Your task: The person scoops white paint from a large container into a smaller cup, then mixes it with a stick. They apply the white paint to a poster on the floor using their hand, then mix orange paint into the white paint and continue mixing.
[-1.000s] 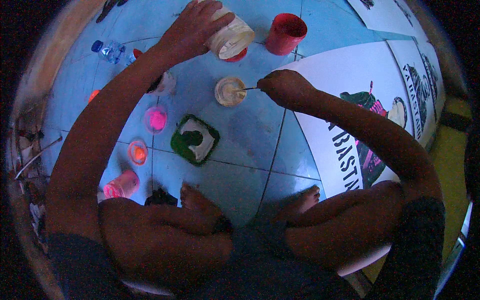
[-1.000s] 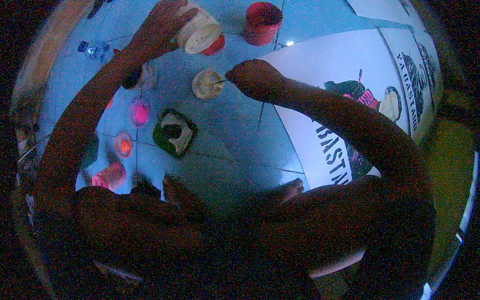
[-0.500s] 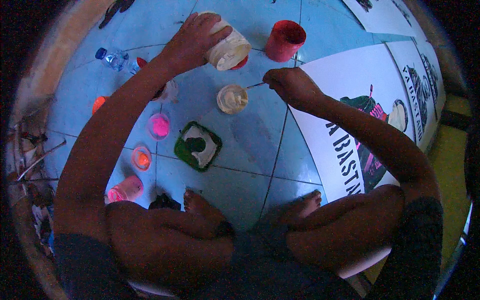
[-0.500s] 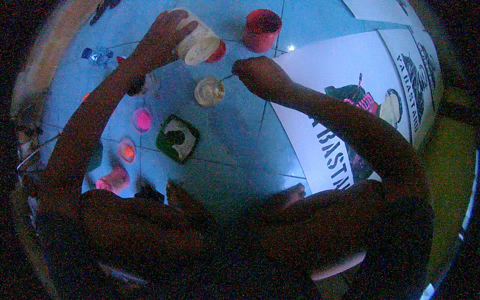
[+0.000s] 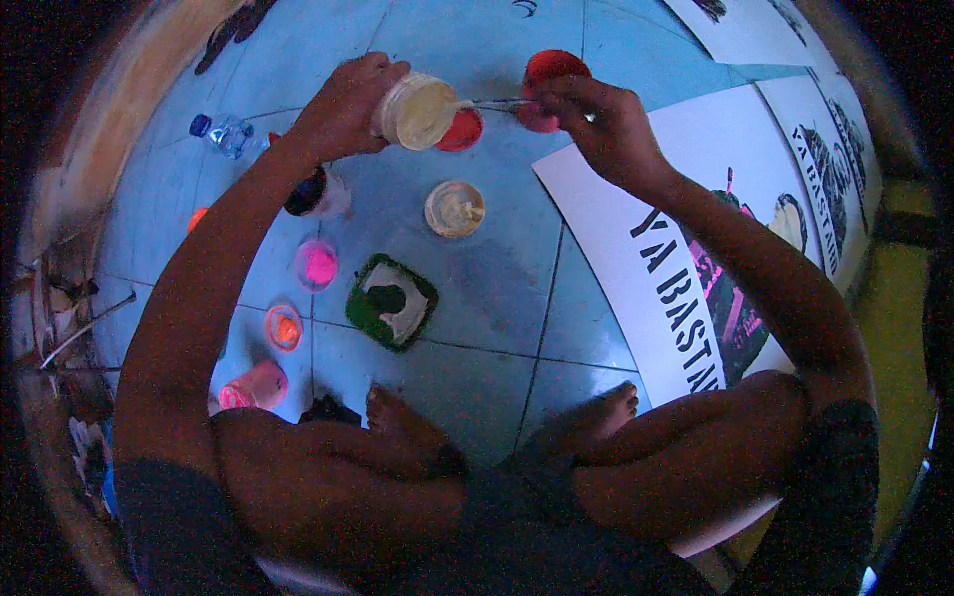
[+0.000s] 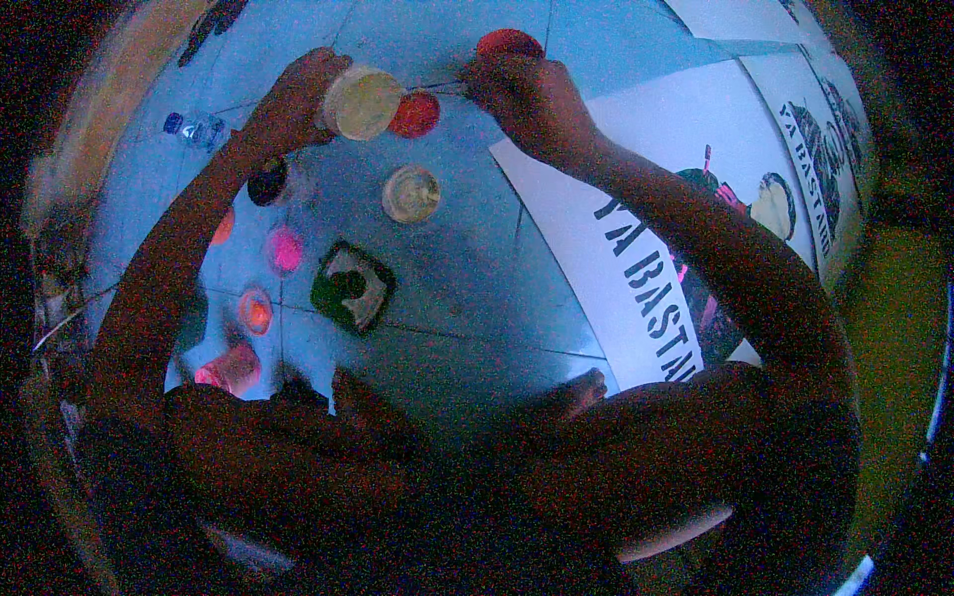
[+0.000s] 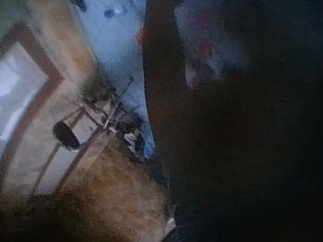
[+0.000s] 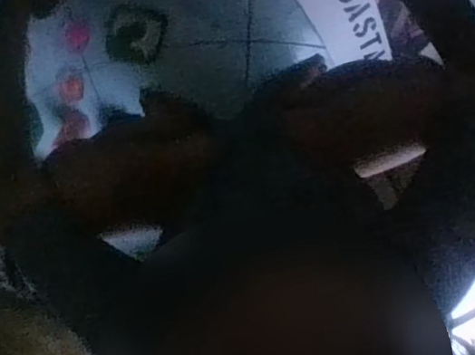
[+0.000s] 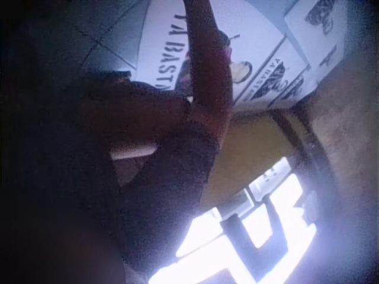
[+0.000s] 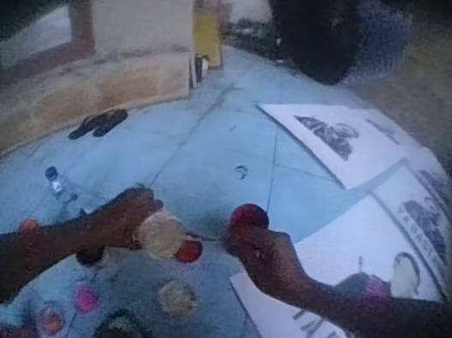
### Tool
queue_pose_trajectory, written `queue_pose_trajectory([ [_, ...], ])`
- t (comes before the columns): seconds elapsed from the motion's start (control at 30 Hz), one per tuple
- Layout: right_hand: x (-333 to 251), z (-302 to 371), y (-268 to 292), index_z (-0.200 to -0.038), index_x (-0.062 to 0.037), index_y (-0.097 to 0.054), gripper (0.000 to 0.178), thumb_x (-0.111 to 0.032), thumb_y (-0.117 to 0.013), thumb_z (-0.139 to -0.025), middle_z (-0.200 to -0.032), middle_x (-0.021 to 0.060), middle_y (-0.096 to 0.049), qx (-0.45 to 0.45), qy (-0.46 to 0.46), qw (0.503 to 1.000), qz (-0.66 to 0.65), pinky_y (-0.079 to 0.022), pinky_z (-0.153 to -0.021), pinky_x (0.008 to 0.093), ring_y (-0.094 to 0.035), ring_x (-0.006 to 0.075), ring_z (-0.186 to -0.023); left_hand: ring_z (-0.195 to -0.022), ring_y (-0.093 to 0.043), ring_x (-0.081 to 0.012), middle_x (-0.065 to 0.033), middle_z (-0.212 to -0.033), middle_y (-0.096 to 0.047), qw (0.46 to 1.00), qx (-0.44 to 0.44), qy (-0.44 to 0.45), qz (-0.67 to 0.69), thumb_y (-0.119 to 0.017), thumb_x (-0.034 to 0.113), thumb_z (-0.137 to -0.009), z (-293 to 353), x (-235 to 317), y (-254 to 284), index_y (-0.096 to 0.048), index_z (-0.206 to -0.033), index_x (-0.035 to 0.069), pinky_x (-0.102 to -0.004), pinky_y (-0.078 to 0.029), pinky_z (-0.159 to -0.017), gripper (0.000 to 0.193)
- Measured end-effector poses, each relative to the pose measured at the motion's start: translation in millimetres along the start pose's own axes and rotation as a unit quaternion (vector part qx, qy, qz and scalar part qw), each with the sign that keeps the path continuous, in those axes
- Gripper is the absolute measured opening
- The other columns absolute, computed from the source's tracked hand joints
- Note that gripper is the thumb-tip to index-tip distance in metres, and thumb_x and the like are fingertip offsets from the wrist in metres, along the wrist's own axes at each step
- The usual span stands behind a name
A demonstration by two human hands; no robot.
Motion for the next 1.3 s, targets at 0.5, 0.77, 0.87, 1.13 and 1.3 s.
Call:
queue_pose_trajectory([
  [0.5,-23.8,-34.3,-33.7,-0.103,-0.0018,-0.063,0.022,-0.005,-0.058,-0.083,-0.085,0.0163,-0.067,-0.193,0.128,0.913,0.335,-0.056,-0.069,0.0397,-0.068,0.0296,-0.078,-0.121,-0.047,-0.0362,-0.0163,-0.127,-0.048,0.995,0.089,-0.014,-0.051,-0.087,0.016,-0.052,-36.5,33.8,57.9,-0.047,-0.132,0.011,-0.0447,-0.039,-0.104,0.089],
  [0.77,-15.1,-50.0,-16.6,-0.093,-0.0037,-0.066,0.018,-0.009,-0.059,-0.078,-0.084,0.0189,-0.068,-0.151,0.036,0.975,0.161,-0.056,-0.071,0.0474,-0.068,0.0375,-0.078,-0.124,-0.043,-0.0382,-0.0169,-0.132,-0.046,0.981,0.148,-0.025,-0.124,-0.089,0.018,-0.05,-45.8,38.7,80.5,-0.046,-0.133,0.012,-0.048,-0.035,-0.107,0.093],
  [0.87,-14.7,-51.9,-13.3,-0.093,-0.0047,-0.068,0.018,-0.01,-0.059,-0.078,-0.085,0.0213,-0.068,-0.138,0.039,0.983,0.117,-0.055,-0.073,0.0481,-0.067,0.0383,-0.078,-0.13,-0.039,-0.0391,-0.0176,-0.137,-0.043,0.983,0.139,-0.013,-0.122,-0.09,0.019,-0.051,-46.9,37.8,87.4,-0.042,-0.136,0.011,-0.049,-0.032,-0.109,0.098],
  [1.13,8.8,-41.9,-12.6,-0.109,-0.0067,-0.068,0.024,-0.014,-0.058,-0.089,-0.093,0.013,-0.07,-0.138,-0.083,0.969,-0.185,-0.055,-0.076,0.0357,-0.067,0.0245,-0.08,-0.121,-0.045,-0.0386,-0.0182,-0.129,-0.046,0.969,0.204,-0.048,-0.132,-0.09,0.018,-0.049,-40.6,41.4,97.7,-0.048,-0.13,0.014,-0.0499,-0.037,-0.104,0.091],
  [1.3,16.2,-24.2,-10.8,-0.114,-0.0039,-0.066,0.028,-0.022,-0.053,-0.096,-0.091,0.0047,-0.065,-0.148,-0.084,0.951,-0.258,-0.049,-0.074,0.0274,-0.06,0.0129,-0.08,-0.122,-0.045,-0.0388,-0.0185,-0.13,-0.046,0.969,0.196,-0.046,-0.143,-0.09,0.018,-0.051,-33.3,33.4,92.8,-0.048,-0.131,0.014,-0.0517,-0.036,-0.104,0.091],
])
Point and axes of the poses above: each hand's wrist, its own z-axis away from the middle knuckle, its own y-axis out of the back of the hand, x = y × z, the point moved 7 cm from there along -z, towards the middle knuckle
